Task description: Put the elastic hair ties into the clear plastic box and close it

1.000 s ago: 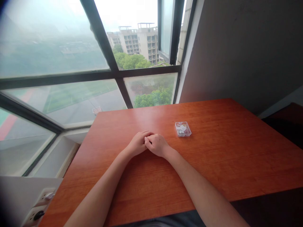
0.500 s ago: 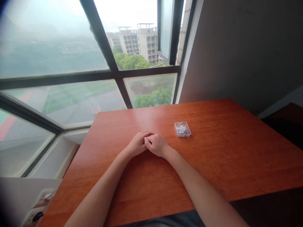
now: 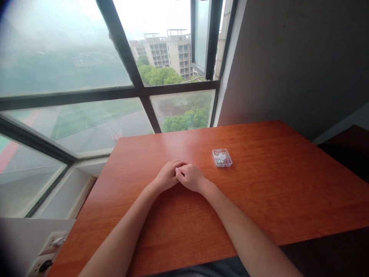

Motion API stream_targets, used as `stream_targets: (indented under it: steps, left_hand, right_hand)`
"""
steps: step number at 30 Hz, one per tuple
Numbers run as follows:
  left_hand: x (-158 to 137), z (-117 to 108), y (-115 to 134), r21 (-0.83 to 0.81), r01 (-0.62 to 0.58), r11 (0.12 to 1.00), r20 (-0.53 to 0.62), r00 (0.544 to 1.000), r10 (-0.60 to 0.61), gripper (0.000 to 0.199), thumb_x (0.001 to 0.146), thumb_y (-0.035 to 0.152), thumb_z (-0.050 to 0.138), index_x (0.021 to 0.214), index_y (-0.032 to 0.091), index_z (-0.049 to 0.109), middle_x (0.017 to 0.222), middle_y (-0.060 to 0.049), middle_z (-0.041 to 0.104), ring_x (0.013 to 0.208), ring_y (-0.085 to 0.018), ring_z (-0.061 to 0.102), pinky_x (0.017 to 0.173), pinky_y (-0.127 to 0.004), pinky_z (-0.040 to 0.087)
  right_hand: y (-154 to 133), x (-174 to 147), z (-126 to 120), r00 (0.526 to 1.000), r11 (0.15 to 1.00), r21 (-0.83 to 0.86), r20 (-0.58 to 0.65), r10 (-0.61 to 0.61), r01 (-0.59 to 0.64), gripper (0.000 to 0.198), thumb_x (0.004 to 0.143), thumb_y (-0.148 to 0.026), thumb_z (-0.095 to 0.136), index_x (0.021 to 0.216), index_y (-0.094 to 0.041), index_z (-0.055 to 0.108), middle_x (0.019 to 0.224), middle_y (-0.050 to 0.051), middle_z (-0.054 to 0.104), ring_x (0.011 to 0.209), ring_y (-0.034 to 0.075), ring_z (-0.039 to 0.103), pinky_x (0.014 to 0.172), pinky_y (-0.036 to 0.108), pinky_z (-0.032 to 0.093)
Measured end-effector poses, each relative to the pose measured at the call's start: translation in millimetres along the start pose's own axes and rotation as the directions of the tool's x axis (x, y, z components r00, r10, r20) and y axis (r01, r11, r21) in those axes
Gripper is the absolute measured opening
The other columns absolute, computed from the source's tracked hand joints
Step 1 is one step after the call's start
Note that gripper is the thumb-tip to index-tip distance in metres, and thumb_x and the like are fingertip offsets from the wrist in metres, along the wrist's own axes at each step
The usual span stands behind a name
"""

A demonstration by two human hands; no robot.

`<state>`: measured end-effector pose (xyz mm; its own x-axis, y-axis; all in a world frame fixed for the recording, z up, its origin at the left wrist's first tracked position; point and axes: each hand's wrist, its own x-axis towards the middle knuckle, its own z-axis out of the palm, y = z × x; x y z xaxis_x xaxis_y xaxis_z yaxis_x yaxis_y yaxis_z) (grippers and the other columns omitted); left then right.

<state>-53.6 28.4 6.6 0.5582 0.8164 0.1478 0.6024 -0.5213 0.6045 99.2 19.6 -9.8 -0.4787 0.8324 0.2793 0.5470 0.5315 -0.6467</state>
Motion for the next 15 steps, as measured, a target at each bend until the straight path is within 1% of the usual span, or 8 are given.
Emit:
stream_targets:
  steps: [10, 15]
  left_hand:
    - [0.1, -0.6, 0.6, -0.002, -0.016, 1.000, -0.004, 1.000, 0.016, 0.030, 0.073, 0.016, 0.050, 0.096, 0.018, 0.068, 0.095, -0.006, 0.070, 0.085, -0.020, 0.063, 0.074, -0.029, 0.047]
    - [0.3, -0.3, 0.5, 0.000, 0.000, 1.000, 0.003, 1.000, 0.000, 0.032, 0.072, 0.016, 0.050, 0.099, 0.018, 0.068, 0.097, -0.007, 0.070, 0.085, -0.020, 0.063, 0.075, -0.029, 0.047]
  right_hand:
    - [0.6, -0.2, 1.7, 1.000, 1.000, -0.004, -0.006, -0.004, 0.004, 0.041, 0.093, -0.028, 0.039, 0.056, -0.018, 0.053, 0.057, 0.002, 0.058, 0.055, 0.012, 0.047, 0.056, 0.026, 0.029]
    - [2.2, -0.3, 2.1, 1.000, 1.000, -0.012, -0.010, -0.011, 0.010, 0.040, 0.093, -0.028, 0.040, 0.057, -0.018, 0.054, 0.058, 0.002, 0.059, 0.056, 0.013, 0.048, 0.056, 0.026, 0.029]
